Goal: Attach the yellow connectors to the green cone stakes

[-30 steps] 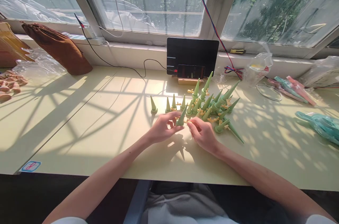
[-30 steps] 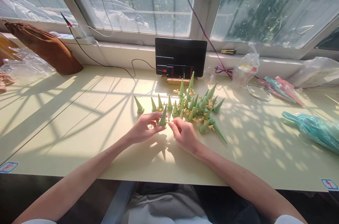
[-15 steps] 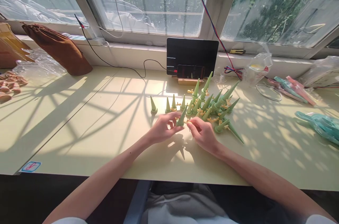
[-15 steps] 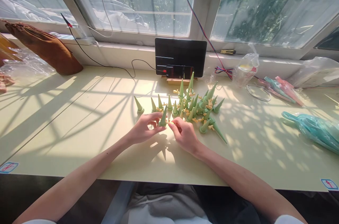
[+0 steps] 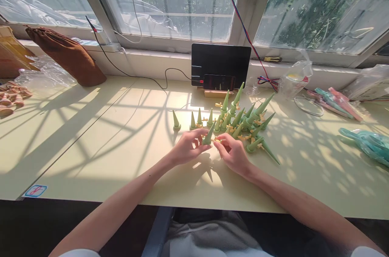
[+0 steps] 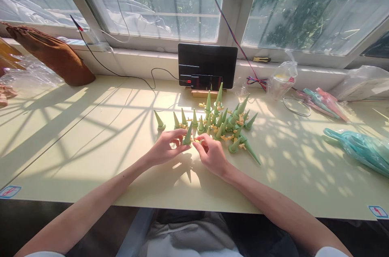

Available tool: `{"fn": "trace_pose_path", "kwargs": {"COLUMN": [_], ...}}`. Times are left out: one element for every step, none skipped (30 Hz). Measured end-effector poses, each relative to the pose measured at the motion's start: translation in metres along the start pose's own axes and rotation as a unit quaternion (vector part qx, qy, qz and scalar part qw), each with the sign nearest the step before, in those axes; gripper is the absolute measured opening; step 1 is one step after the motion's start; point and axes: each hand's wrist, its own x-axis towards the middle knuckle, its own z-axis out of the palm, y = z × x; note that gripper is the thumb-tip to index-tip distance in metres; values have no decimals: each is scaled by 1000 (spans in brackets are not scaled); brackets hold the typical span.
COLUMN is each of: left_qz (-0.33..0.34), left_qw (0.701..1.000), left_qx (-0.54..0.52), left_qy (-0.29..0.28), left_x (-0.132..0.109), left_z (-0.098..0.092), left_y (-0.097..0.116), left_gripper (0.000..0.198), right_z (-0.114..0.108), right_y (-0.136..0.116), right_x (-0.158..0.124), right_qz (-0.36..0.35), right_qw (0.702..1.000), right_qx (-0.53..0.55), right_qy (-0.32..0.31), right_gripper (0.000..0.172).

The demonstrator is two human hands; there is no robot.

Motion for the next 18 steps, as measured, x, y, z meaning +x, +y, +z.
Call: {"fn": "trace_pose_path", "kwargs": {"left_qz": [7,15,24,32,39,45,50,53,55,57,58,59,59,59,58,56,53,48], "left_qw": [1000,1000,1000,999,999,999,999,998,998,998,998,998,998,998,998,998,998,999], "left_qx": [-1,-1,0,2,4,7,11,15,19,23,26,29,31,32,31,29,25,22], "left_qy": [-3,-3,-2,-2,-1,-1,0,0,0,1,1,1,0,0,1,2,3,6], "left_x": [0,0,0,0,0,0,0,0,-1,-1,-1,-1,-2,-2,-2,-2,-2,-3], "left_z": [0,0,0,0,0,1,1,1,1,2,2,2,3,3,4,4,4,5], "left_y": [0,0,0,0,-1,-1,-1,-1,0,0,0,0,0,0,0,0,0,0], "left_gripper": [29,29,28,28,28,27,27,26,25,25,24,24,24,25,25,26,27,27], "right_z": [0,0,0,0,0,0,0,0,0,1,1,1,1,1,1,1,1,1], "right_y": [0,1,1,2,3,3,4,5,6,7,7,8,9,9,9,8,7,6], "right_x": [0,0,0,0,0,0,0,0,0,0,-1,-1,-1,-1,-1,-1,-1,0], "right_qz": [-5,-9,-13,-15,-16,-17,-17,-17,-17,-16,-15,-14,-12,-11,-10,-9,-8,-5], "right_qw": [1000,1000,1000,1000,1000,1000,1000,1000,1000,1000,1000,1000,1000,1000,1000,1000,1000,1000], "right_qx": [-2,-3,-5,-6,-9,-12,-14,-17,-19,-20,-20,-18,-17,-15,-14,-13,-13,-11], "right_qy": [2,3,4,5,4,4,3,2,0,-3,-6,-8,-10,-10,-11,-11,-10,-10], "right_gripper": [19,19,20,21,22,24,26,28,31,33,34,36,37,39,40,41,43,43]}}
